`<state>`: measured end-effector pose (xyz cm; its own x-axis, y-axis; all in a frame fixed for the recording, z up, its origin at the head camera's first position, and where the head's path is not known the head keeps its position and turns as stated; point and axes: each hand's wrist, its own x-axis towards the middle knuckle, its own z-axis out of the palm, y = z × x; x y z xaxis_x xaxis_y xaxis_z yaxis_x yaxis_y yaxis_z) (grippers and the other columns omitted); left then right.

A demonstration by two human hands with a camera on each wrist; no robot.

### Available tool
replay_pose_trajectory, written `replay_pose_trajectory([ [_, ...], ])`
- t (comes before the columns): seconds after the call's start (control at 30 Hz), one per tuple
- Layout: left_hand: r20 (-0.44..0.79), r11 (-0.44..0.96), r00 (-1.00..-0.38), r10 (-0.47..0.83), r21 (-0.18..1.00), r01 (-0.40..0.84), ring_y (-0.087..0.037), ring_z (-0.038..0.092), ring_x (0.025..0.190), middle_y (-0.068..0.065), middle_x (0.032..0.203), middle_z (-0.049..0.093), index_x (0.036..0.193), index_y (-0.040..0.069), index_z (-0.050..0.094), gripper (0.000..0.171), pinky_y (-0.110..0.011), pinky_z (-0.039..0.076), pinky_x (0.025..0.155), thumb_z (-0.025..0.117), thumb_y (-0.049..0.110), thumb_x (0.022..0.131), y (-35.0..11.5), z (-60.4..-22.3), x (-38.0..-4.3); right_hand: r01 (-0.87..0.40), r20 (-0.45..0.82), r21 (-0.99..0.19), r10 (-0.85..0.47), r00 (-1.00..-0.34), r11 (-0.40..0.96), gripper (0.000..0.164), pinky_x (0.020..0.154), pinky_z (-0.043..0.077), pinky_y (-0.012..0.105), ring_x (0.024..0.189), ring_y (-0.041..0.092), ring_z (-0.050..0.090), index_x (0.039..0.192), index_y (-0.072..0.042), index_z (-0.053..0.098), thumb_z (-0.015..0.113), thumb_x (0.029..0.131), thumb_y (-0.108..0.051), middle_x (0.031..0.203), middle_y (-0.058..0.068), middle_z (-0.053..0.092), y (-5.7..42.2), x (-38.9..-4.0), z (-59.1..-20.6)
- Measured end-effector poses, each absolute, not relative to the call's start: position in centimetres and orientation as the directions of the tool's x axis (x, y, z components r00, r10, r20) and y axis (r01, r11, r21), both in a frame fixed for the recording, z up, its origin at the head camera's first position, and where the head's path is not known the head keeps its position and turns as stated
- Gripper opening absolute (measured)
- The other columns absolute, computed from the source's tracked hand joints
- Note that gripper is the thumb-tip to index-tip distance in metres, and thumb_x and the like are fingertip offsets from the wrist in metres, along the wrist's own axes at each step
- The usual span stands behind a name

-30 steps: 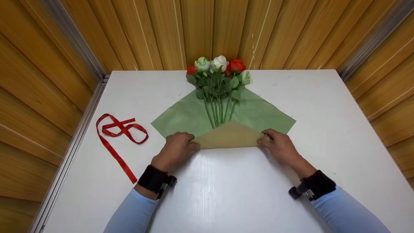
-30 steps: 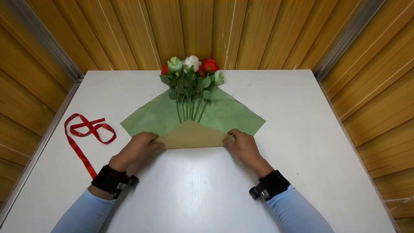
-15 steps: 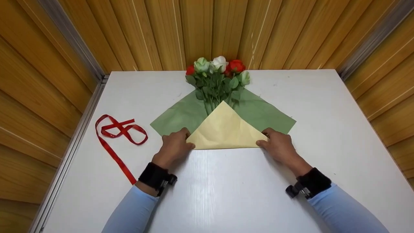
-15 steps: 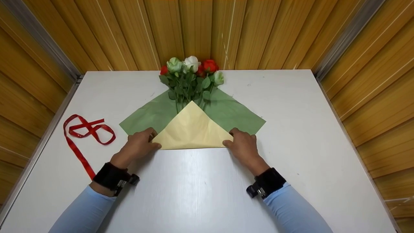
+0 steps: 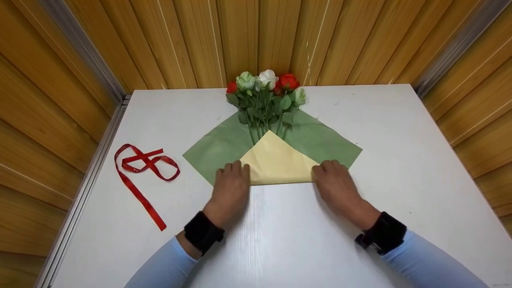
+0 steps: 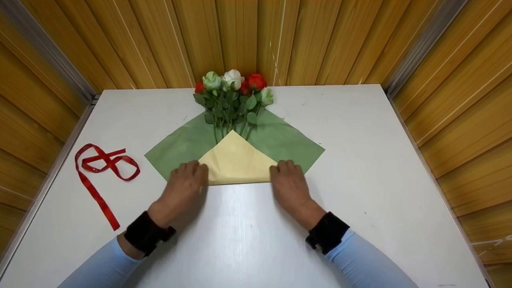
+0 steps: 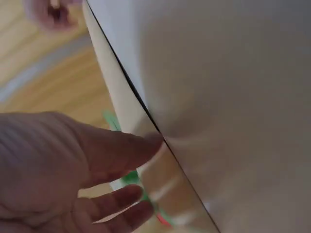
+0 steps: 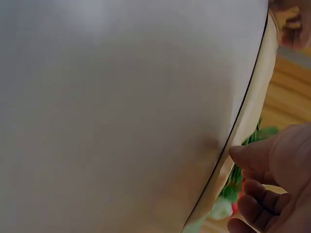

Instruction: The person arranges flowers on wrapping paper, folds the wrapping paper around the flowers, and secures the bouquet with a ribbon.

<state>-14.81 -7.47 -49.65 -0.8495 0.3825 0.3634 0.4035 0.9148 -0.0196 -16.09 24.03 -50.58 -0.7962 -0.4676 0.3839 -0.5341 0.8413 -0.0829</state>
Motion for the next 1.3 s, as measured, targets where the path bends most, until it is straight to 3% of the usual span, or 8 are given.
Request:
replay_pose_trajectory([
  [0.07, 0.292, 0.885, -0.839, 0.459, -0.07, 0.46, -0.038, 0.066, 0.119, -0.023, 0.13, 0.067, 0.132, -0.006, 0.063, 0.035, -0.052, 0.057, 0.091, 0.049, -0.001, 0.1, -5.7, -49.5, -13.3, -0.619, 0.39, -0.014, -0.566, -0.727, 0.785, 0.02, 0.079, 0.054, 0.051, 0.096, 0.04, 0.062, 0.107, 0.0, 0.066, 0.073, 0.089, -0.002, 0.105, 0.018, 0.065, 21.8, -15.0, -50.9],
  [0.13, 0.196, 0.869, -0.847, 0.495, -0.095, 0.486, -0.036, 0.059, 0.137, -0.023, 0.148, 0.059, 0.146, -0.006, 0.056, 0.044, -0.054, 0.053, 0.104, 0.05, 0.009, 0.105, -4.3, -49.5, -12.0, -0.666, 0.325, 0.034, -0.638, -0.698, 0.745, 0.033, 0.096, 0.054, 0.052, 0.115, 0.04, 0.064, 0.122, 0.003, 0.066, 0.073, 0.094, -0.014, 0.122, 0.02, 0.067, 19.5, -13.8, -51.0],
  [0.27, 0.05, 0.867, -0.867, 0.496, -0.089, 0.49, -0.033, 0.048, 0.149, -0.02, 0.159, 0.051, 0.152, -0.004, 0.051, 0.059, -0.056, 0.046, 0.113, 0.057, 0.032, 0.106, -2.8, -49.6, -11.0, -0.694, 0.126, 0.061, -0.696, -0.707, 0.717, 0.06, 0.116, 0.044, 0.053, 0.14, 0.038, 0.055, 0.145, 0.007, 0.057, 0.064, 0.104, -0.036, 0.147, 0.023, 0.06, 16.5, -12.1, -51.2],
  [0.43, -0.038, 0.855, -0.859, 0.511, -0.085, 0.512, -0.032, 0.043, 0.153, -0.019, 0.162, 0.047, 0.154, -0.002, 0.049, 0.067, -0.059, 0.041, 0.117, 0.056, 0.044, 0.106, -3.0, -49.7, -10.9, -0.662, 0.021, 0.032, -0.663, -0.748, 0.749, 0.072, 0.118, 0.039, 0.059, 0.147, 0.039, 0.049, 0.151, 0.006, 0.051, 0.059, 0.104, -0.048, 0.155, 0.024, 0.054, 15.9, -11.4, -51.3],
  [0.63, -0.026, 0.846, -0.851, 0.525, -0.094, 0.525, -0.031, 0.043, 0.153, -0.017, 0.163, 0.047, 0.156, 0.0, 0.049, 0.073, -0.063, 0.038, 0.118, 0.058, 0.05, 0.104, -3.9, -49.7, -11.2, -0.647, -0.019, 0.026, -0.647, -0.762, 0.762, 0.079, 0.122, 0.033, 0.06, 0.152, 0.039, 0.042, 0.155, 0.005, 0.046, 0.055, 0.104, -0.055, 0.159, 0.023, 0.049, 15.5, -11.7, -51.1],
  [0.8, -0.062, 0.874, -0.872, 0.485, 0.032, 0.484, -0.034, 0.04, 0.154, -0.02, 0.164, 0.044, 0.157, -0.003, 0.045, 0.082, -0.064, 0.033, 0.12, 0.061, 0.055, 0.101, -4.4, -49.9, -11.5, -0.608, -0.085, -0.036, -0.608, -0.789, 0.793, 0.081, 0.124, 0.027, 0.062, 0.154, 0.039, 0.039, 0.155, 0.007, 0.045, 0.054, 0.104, -0.056, 0.161, 0.024, 0.047, 15.7, -11.7, -51.0],
  [0.93, -0.125, 0.882, -0.876, 0.466, 0.138, 0.45, -0.035, 0.035, 0.157, -0.022, 0.167, 0.038, 0.159, -0.004, 0.04, 0.085, -0.064, 0.028, 0.123, 0.061, 0.055, 0.102, -4.5, -49.8, -11.7, -0.564, -0.062, -0.029, -0.564, -0.823, 0.825, 0.086, 0.123, 0.026, 0.066, 0.153, 0.042, 0.039, 0.153, 0.009, 0.045, 0.057, 0.102, -0.059, 0.159, 0.027, 0.048, 16.7, -11.4, -50.8],
  [1.3, -0.144, 0.88, -0.873, 0.465, 0.183, 0.439, -0.033, 0.034, 0.158, -0.021, 0.167, 0.038, 0.16, -0.004, 0.038, 0.087, -0.063, 0.028, 0.123, 0.06, 0.057, 0.102, -4.5, -49.3, -11.7, -0.213, -0.051, -0.041, -0.215, -0.975, 0.976, 0.095, 0.118, 0.011, 0.079, 0.148, 0.056, 0.037, 0.144, 0.022, 0.043, 0.06, 0.101, -0.061, 0.149, 0.041, 0.048, 26.9, -11.5, -49.4],
])
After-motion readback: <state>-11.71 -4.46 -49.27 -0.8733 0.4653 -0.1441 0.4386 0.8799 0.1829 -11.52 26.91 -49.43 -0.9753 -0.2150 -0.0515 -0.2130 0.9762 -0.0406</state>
